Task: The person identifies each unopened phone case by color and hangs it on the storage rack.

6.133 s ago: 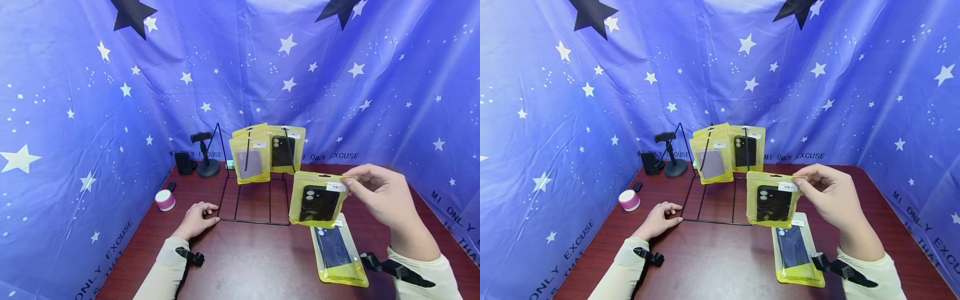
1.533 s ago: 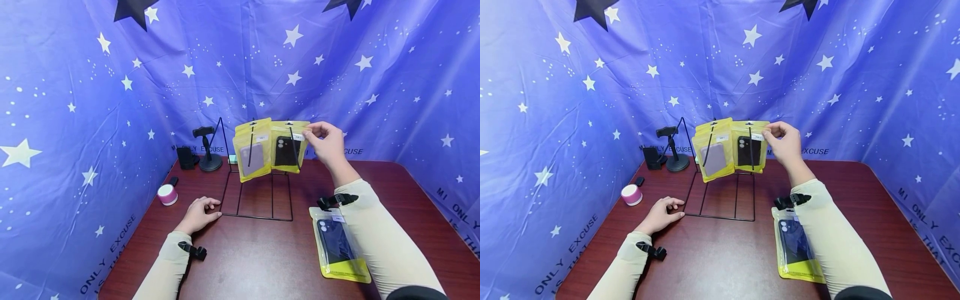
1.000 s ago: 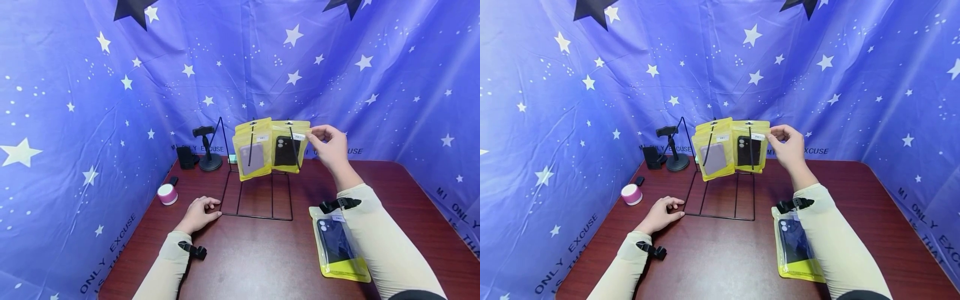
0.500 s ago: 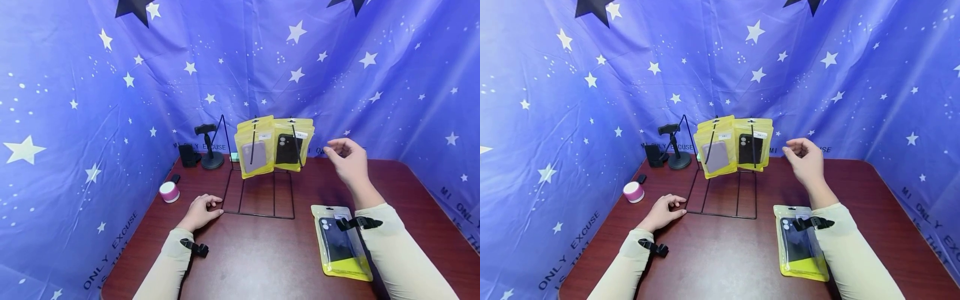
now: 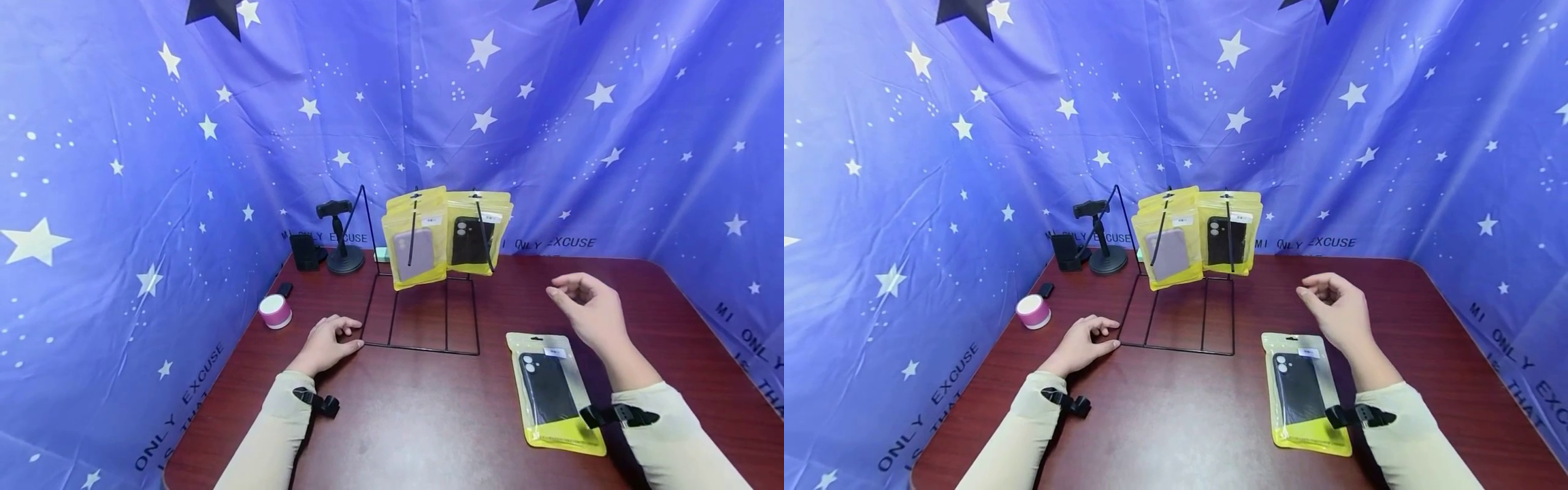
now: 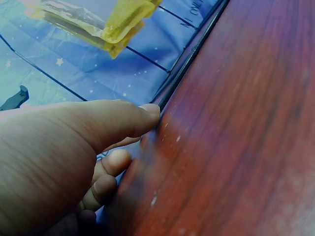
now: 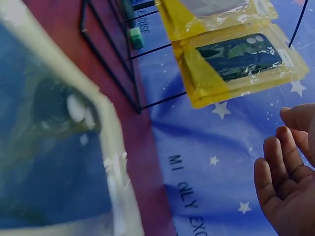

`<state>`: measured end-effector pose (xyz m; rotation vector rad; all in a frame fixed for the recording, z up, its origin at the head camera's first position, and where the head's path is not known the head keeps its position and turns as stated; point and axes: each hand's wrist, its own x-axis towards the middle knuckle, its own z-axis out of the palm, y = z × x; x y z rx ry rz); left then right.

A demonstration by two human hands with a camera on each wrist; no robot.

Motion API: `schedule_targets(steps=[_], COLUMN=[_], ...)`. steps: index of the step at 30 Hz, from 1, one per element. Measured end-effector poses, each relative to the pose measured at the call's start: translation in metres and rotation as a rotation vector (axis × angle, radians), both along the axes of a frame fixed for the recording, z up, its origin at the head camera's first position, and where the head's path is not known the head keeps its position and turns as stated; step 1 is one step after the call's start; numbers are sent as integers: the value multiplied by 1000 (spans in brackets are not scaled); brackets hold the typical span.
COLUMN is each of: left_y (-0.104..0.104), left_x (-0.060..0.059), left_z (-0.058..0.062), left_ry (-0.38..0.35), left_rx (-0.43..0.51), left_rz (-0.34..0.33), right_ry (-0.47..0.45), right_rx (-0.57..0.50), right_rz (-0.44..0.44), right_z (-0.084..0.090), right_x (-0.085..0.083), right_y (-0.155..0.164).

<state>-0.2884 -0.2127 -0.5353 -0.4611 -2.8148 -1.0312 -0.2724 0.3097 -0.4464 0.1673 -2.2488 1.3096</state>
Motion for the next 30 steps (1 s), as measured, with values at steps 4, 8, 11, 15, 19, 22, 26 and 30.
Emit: schedule_targets(steps=[4, 8, 11, 15, 19, 22, 26, 30], left_y=[1, 0, 0, 0, 0, 0, 0, 0], left_x=[0, 0, 1, 0, -1, 0, 0, 0], left_z=[2, 2, 3, 1, 1, 2, 3, 2], left_ry=[-4, -12, -14, -11, -7, -9, -12, -1], left_rx=[1, -2, 4, 1, -7, -1, 2, -1], left_rz=[-1, 0, -3, -1, 0, -3, -5, -7], right_ry=[-2, -18, -41, -66, -84, -93, -115, -166], right_rx=[24, 56, 61, 70, 94, 114, 140, 186], right_rz=[-13, -35, -41, -31, -27, -35, -41, -27], right_z=[-9, -15, -21, -28, -37, -42, -46, -51], right_x=[10, 18, 24, 30, 31, 30, 30, 31], right_y=[10, 19, 24, 29, 35, 39, 42, 46])
